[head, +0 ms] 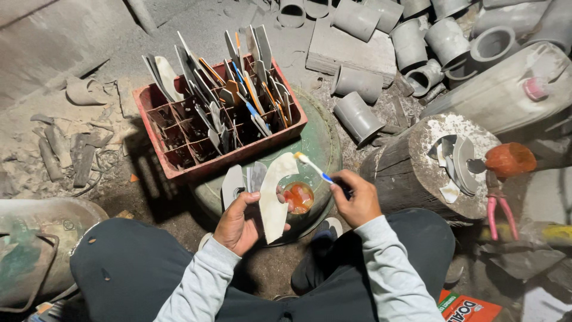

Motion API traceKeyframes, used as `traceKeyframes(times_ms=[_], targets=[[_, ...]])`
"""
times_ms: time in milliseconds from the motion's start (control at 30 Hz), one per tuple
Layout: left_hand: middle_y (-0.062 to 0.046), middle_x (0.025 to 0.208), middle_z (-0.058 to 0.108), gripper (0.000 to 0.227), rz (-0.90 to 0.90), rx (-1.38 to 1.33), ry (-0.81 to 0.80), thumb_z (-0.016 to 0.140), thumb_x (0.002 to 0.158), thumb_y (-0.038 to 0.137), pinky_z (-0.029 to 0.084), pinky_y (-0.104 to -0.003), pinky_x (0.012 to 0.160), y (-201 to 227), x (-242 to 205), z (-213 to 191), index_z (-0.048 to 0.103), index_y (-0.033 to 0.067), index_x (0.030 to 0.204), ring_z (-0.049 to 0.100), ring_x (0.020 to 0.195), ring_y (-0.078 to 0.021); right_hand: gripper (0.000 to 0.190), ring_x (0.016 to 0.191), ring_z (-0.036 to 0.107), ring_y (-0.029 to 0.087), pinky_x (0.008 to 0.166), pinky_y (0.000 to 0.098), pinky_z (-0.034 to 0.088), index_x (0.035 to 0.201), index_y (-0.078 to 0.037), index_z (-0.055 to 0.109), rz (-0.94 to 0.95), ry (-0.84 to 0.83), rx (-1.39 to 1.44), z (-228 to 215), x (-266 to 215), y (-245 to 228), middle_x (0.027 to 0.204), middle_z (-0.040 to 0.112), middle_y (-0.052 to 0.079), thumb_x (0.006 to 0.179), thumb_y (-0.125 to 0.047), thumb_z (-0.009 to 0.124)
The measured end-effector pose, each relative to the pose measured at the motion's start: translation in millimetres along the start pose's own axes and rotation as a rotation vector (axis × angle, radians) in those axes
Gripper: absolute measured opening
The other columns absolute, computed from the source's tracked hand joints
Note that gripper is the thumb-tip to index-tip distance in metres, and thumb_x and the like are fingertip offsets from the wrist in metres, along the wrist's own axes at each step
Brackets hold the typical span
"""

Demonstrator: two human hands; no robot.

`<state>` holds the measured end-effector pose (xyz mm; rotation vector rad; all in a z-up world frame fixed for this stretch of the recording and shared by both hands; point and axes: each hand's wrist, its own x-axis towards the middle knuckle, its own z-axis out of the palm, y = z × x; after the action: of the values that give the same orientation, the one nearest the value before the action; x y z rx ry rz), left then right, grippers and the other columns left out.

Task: The person sits on the floor and applies a reddish adhesive to curved white plastic pieces using a toothbrush. They dip the brush into a small container of glue and spread it over the surface of each piece before placing it into a red crate.

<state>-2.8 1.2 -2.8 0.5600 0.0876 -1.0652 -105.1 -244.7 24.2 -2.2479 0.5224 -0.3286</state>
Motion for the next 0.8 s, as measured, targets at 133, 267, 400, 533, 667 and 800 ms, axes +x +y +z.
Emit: traceKeyframes(times_ms=[133,267,400,533,667,800], targets=[[-0.017,0.119,0.068,0.053,-0.010,-0.021,-0.026,0.058,0.092,0.025,0.059,-0.060,0.091,-2,1,1,0.054,-0.0030,0.136,0.066,0.119,-0.0382,0.015,0.077,0.071,0.018,0.071,0.0306,0.055,0.103,-0.002,0.070,-0.163,0.046,0.087,-3,0,3,0.088,0.072,0.011,0.088,-0.005,0.070],[-0.017,0.117,0.069,0.052,0.004,-0.025,0.018,0.057,0.091,0.027,0.059,-0.060,0.091,0,0,-1,0.055,-0.0007,0.134,0.067,0.117,-0.0386,0.015,0.076,0.071,0.018,0.070,0.0300,0.055,0.103,-0.003,0.071,-0.107,0.046,0.034,1,-2,1,0.088,0.072,0.011,0.088,-0.005,0.070],[-0.016,0.118,0.068,0.051,0.033,-0.061,-0.006,0.055,0.095,0.028,0.058,-0.060,0.092,-2,3,-3,0.053,-0.0020,0.136,0.066,0.118,-0.0335,0.014,0.072,0.067,0.019,0.067,0.0304,0.053,0.101,-0.002,0.071,-0.172,0.017,0.109,-3,-2,3,0.083,0.068,0.012,0.088,-0.004,0.069],[-0.015,0.118,0.067,0.052,0.033,-0.091,-0.039,0.055,0.095,0.028,0.058,-0.058,0.092,1,0,-6,0.053,-0.0023,0.137,0.066,0.117,-0.0353,0.015,0.074,0.068,0.017,0.071,0.0299,0.054,0.102,-0.001,0.070,-0.156,0.034,0.070,-1,-3,2,0.086,0.070,0.010,0.088,-0.003,0.070],[-0.016,0.118,0.067,0.053,0.046,-0.088,-0.072,0.056,0.094,0.028,0.058,-0.058,0.093,3,-1,-6,0.051,-0.0022,0.138,0.065,0.118,-0.0389,0.013,0.078,0.069,0.014,0.073,0.0287,0.055,0.102,-0.002,0.070,-0.211,-0.008,0.144,2,2,6,0.087,0.070,0.009,0.090,-0.005,0.068],[-0.017,0.118,0.066,0.052,0.033,-0.103,-0.088,0.057,0.093,0.025,0.058,-0.059,0.092,10,-9,-1,0.053,-0.0031,0.136,0.065,0.120,-0.0412,0.015,0.070,0.066,0.012,0.065,0.0276,0.053,0.101,-0.004,0.073,-0.031,-0.033,0.015,3,7,18,0.082,0.073,0.006,0.088,-0.010,0.072]])
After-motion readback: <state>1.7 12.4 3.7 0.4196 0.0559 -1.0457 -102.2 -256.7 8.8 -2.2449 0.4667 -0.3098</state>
